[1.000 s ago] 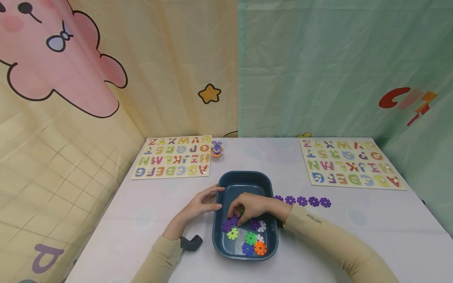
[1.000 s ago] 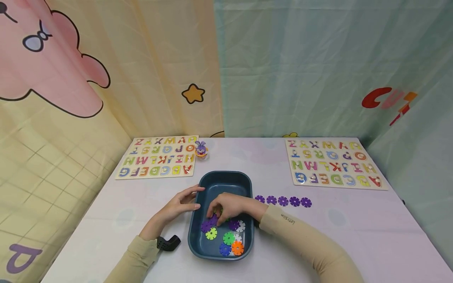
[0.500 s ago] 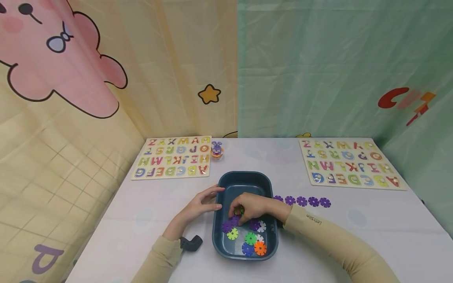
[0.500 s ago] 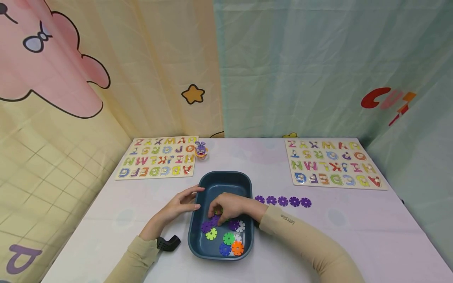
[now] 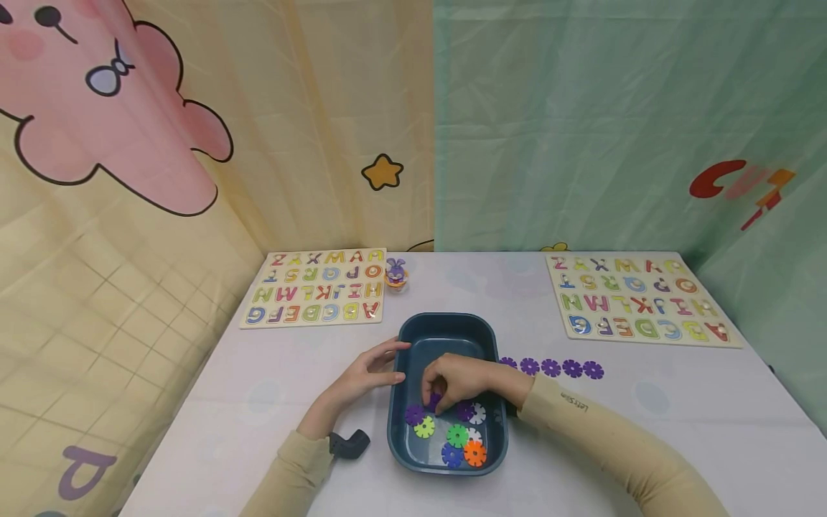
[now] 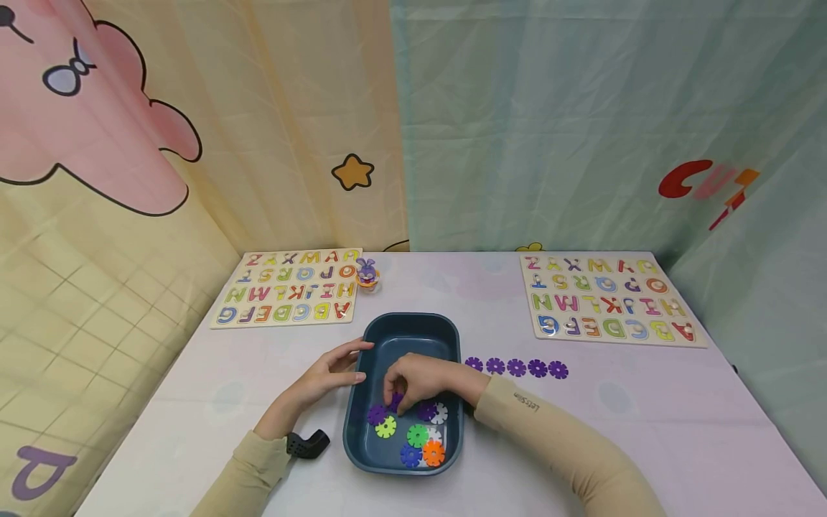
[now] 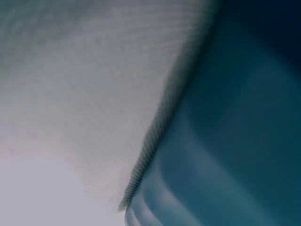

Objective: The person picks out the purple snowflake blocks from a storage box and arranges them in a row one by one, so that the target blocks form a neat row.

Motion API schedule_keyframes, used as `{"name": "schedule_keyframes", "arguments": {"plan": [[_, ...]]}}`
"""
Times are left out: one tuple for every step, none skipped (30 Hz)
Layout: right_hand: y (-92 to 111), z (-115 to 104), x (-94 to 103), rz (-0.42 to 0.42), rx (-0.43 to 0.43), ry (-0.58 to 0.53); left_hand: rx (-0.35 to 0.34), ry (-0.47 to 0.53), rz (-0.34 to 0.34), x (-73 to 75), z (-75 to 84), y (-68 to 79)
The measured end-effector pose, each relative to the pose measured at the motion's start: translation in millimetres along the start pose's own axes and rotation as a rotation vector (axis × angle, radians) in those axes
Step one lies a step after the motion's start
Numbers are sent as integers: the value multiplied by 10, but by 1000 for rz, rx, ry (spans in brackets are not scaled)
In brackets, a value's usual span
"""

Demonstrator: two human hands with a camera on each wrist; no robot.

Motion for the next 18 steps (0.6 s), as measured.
{"name": "schedule_keyframes", "arguments": {"plan": [[7,-5,9,6,2,-15,-1,-2,2,0,2,-1],[12,-10,21,13,8,-33,-1,-2,2,-2,4,-3],[19,-14,32,22,17,-51,0,-2,3,-2,5,-3],[26,-19,44,29,24,-74,2,-1,4,-2,7,-4],[33,-22,54,37,32,-97,3,-2,6,-3,9,-4],[42,-26,64,45,38,-126,5,-2,8,-3,12,-4],[53,-28,73,50,42,-153,5,-3,8,-4,12,-4],[65,-33,81,54,48,-176,11,-1,9,-4,11,-4],[79,-36,90,59,51,-198,14,-1,10,-4,10,-5],[97,-39,100,66,53,-217,19,1,12,-5,10,-4],[118,-42,113,77,55,-231,24,1,13,-5,8,-3],[141,-45,126,92,60,-240,27,2,14,-6,7,-2],[165,-49,142,108,69,-248,26,2,14,-6,5,-2],[192,-55,159,126,78,-253,30,2,16,-6,6,0],[220,-60,175,144,87,-256,28,3,17,-7,11,4],[250,-64,191,163,96,-262,27,5,18,-7,12,7],[282,-67,210,181,105,-264,24,6,18,-7,15,8],[316,-71,228,199,112,-268,18,8,17,-7,18,7]]}}
Point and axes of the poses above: each hand's wrist, its own y-axis away from the middle knuckle, its own x-axis out of the back of the hand, z = x × y, the point moved 3 cm from there along -y, towards the middle knuckle, and after that the axes turned 6 degrees about x, right-handed, at the moved point
